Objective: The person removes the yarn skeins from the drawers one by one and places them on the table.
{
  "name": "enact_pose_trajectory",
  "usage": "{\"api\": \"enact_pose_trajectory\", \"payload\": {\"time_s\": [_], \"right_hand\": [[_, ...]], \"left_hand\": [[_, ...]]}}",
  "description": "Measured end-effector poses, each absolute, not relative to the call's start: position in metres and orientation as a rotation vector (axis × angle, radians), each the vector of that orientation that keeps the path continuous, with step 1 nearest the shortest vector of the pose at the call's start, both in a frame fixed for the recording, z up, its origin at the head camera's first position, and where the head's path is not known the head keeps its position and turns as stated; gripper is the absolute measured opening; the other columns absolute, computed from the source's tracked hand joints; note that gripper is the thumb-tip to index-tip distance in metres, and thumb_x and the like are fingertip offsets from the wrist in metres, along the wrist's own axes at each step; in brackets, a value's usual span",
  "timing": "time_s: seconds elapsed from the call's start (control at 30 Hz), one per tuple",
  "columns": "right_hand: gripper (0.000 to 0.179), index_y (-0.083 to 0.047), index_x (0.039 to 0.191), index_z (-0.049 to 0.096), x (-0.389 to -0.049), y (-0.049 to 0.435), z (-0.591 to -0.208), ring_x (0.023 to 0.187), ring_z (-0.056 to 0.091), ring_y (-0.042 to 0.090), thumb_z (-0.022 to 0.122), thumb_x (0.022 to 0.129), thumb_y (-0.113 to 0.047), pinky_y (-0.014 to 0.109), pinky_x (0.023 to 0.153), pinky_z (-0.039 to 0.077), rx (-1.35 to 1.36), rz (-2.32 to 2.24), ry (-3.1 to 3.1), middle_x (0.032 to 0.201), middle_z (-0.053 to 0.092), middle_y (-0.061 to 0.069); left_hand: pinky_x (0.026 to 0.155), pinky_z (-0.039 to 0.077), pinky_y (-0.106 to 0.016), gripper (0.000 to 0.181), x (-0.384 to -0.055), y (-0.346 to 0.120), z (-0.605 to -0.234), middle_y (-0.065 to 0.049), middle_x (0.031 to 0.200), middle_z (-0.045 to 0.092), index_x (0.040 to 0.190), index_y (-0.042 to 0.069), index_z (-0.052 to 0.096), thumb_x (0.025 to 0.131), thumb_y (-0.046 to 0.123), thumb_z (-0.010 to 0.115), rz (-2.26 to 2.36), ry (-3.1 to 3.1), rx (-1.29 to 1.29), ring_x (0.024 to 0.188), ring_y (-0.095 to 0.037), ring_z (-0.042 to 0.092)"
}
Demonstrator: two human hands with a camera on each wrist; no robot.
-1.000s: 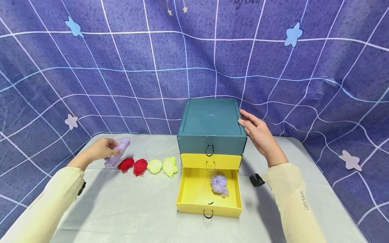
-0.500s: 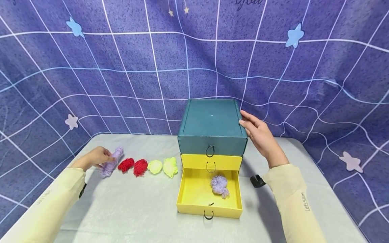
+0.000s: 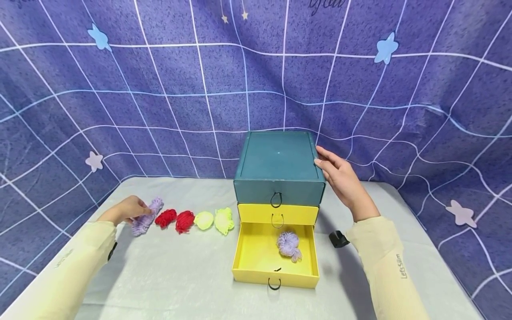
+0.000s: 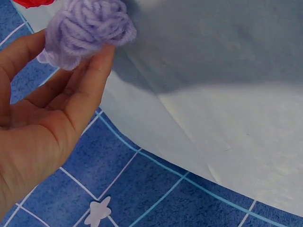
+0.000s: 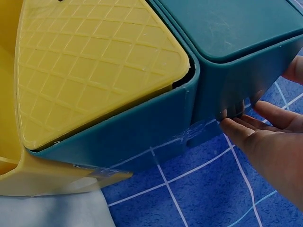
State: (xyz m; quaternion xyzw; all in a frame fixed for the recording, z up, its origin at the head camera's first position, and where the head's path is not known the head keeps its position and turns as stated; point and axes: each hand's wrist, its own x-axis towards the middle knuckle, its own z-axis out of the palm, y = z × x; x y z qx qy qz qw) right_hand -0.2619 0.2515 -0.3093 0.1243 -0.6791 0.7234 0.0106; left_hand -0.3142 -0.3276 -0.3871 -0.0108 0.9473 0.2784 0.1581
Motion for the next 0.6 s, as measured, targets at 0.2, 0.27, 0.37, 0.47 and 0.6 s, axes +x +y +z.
{"api": "enact_pose_trajectory", "payload": {"time_s": [0.2,0.27,0.37,0.47,0.6], "right_hand": [[0.062,-0.004,0.151,0.025,-0.262,0.252,-0.309,0.131,0.033,0.014,0.055,0.099,-0.019,0.012,0.093,0.041,0.381,2.26,-2.116,0.153,0.025,0.016],[0.063,-0.003,0.151,0.024,-0.261,0.252,-0.309,0.132,0.032,0.015,0.055,0.099,-0.02,0.012,0.093,0.041,0.386,2.256,-2.119,0.153,0.023,0.016],[0.063,-0.003,0.151,0.024,-0.261,0.252,-0.309,0.134,0.03,0.016,0.054,0.099,-0.02,0.012,0.093,0.041,0.392,2.249,-2.124,0.154,0.022,0.017],[0.063,-0.002,0.151,0.023,-0.261,0.252,-0.308,0.134,0.03,0.016,0.054,0.099,-0.019,0.012,0.093,0.041,0.398,2.246,-2.125,0.155,0.02,0.018],[0.063,-0.002,0.151,0.023,-0.261,0.252,-0.308,0.135,0.029,0.016,0.054,0.1,-0.02,0.011,0.093,0.041,0.396,2.243,-2.134,0.157,0.018,0.016]], "left_hand": [[0.062,0.059,-0.041,0.037,-0.313,-0.326,-0.382,-0.017,0.08,0.058,0.099,-0.02,0.056,0.087,0.014,0.062,0.8,2.711,-0.038,0.069,-0.024,0.059],[0.062,0.059,-0.04,0.038,-0.312,-0.326,-0.379,-0.021,0.081,0.06,0.101,-0.022,0.055,0.087,0.013,0.061,0.818,2.704,-0.029,0.07,-0.025,0.062],[0.062,0.059,-0.039,0.038,-0.311,-0.327,-0.375,-0.025,0.083,0.062,0.102,-0.023,0.055,0.087,0.012,0.061,0.83,2.705,-0.01,0.07,-0.027,0.065],[0.061,0.059,-0.04,0.035,-0.31,-0.327,-0.369,-0.026,0.084,0.062,0.099,-0.022,0.056,0.088,0.011,0.06,0.811,2.729,0.024,0.07,-0.029,0.065],[0.06,0.059,-0.039,0.034,-0.306,-0.323,-0.356,-0.026,0.084,0.063,0.099,-0.021,0.057,0.09,0.012,0.06,0.751,2.806,0.102,0.07,-0.029,0.065]]}}
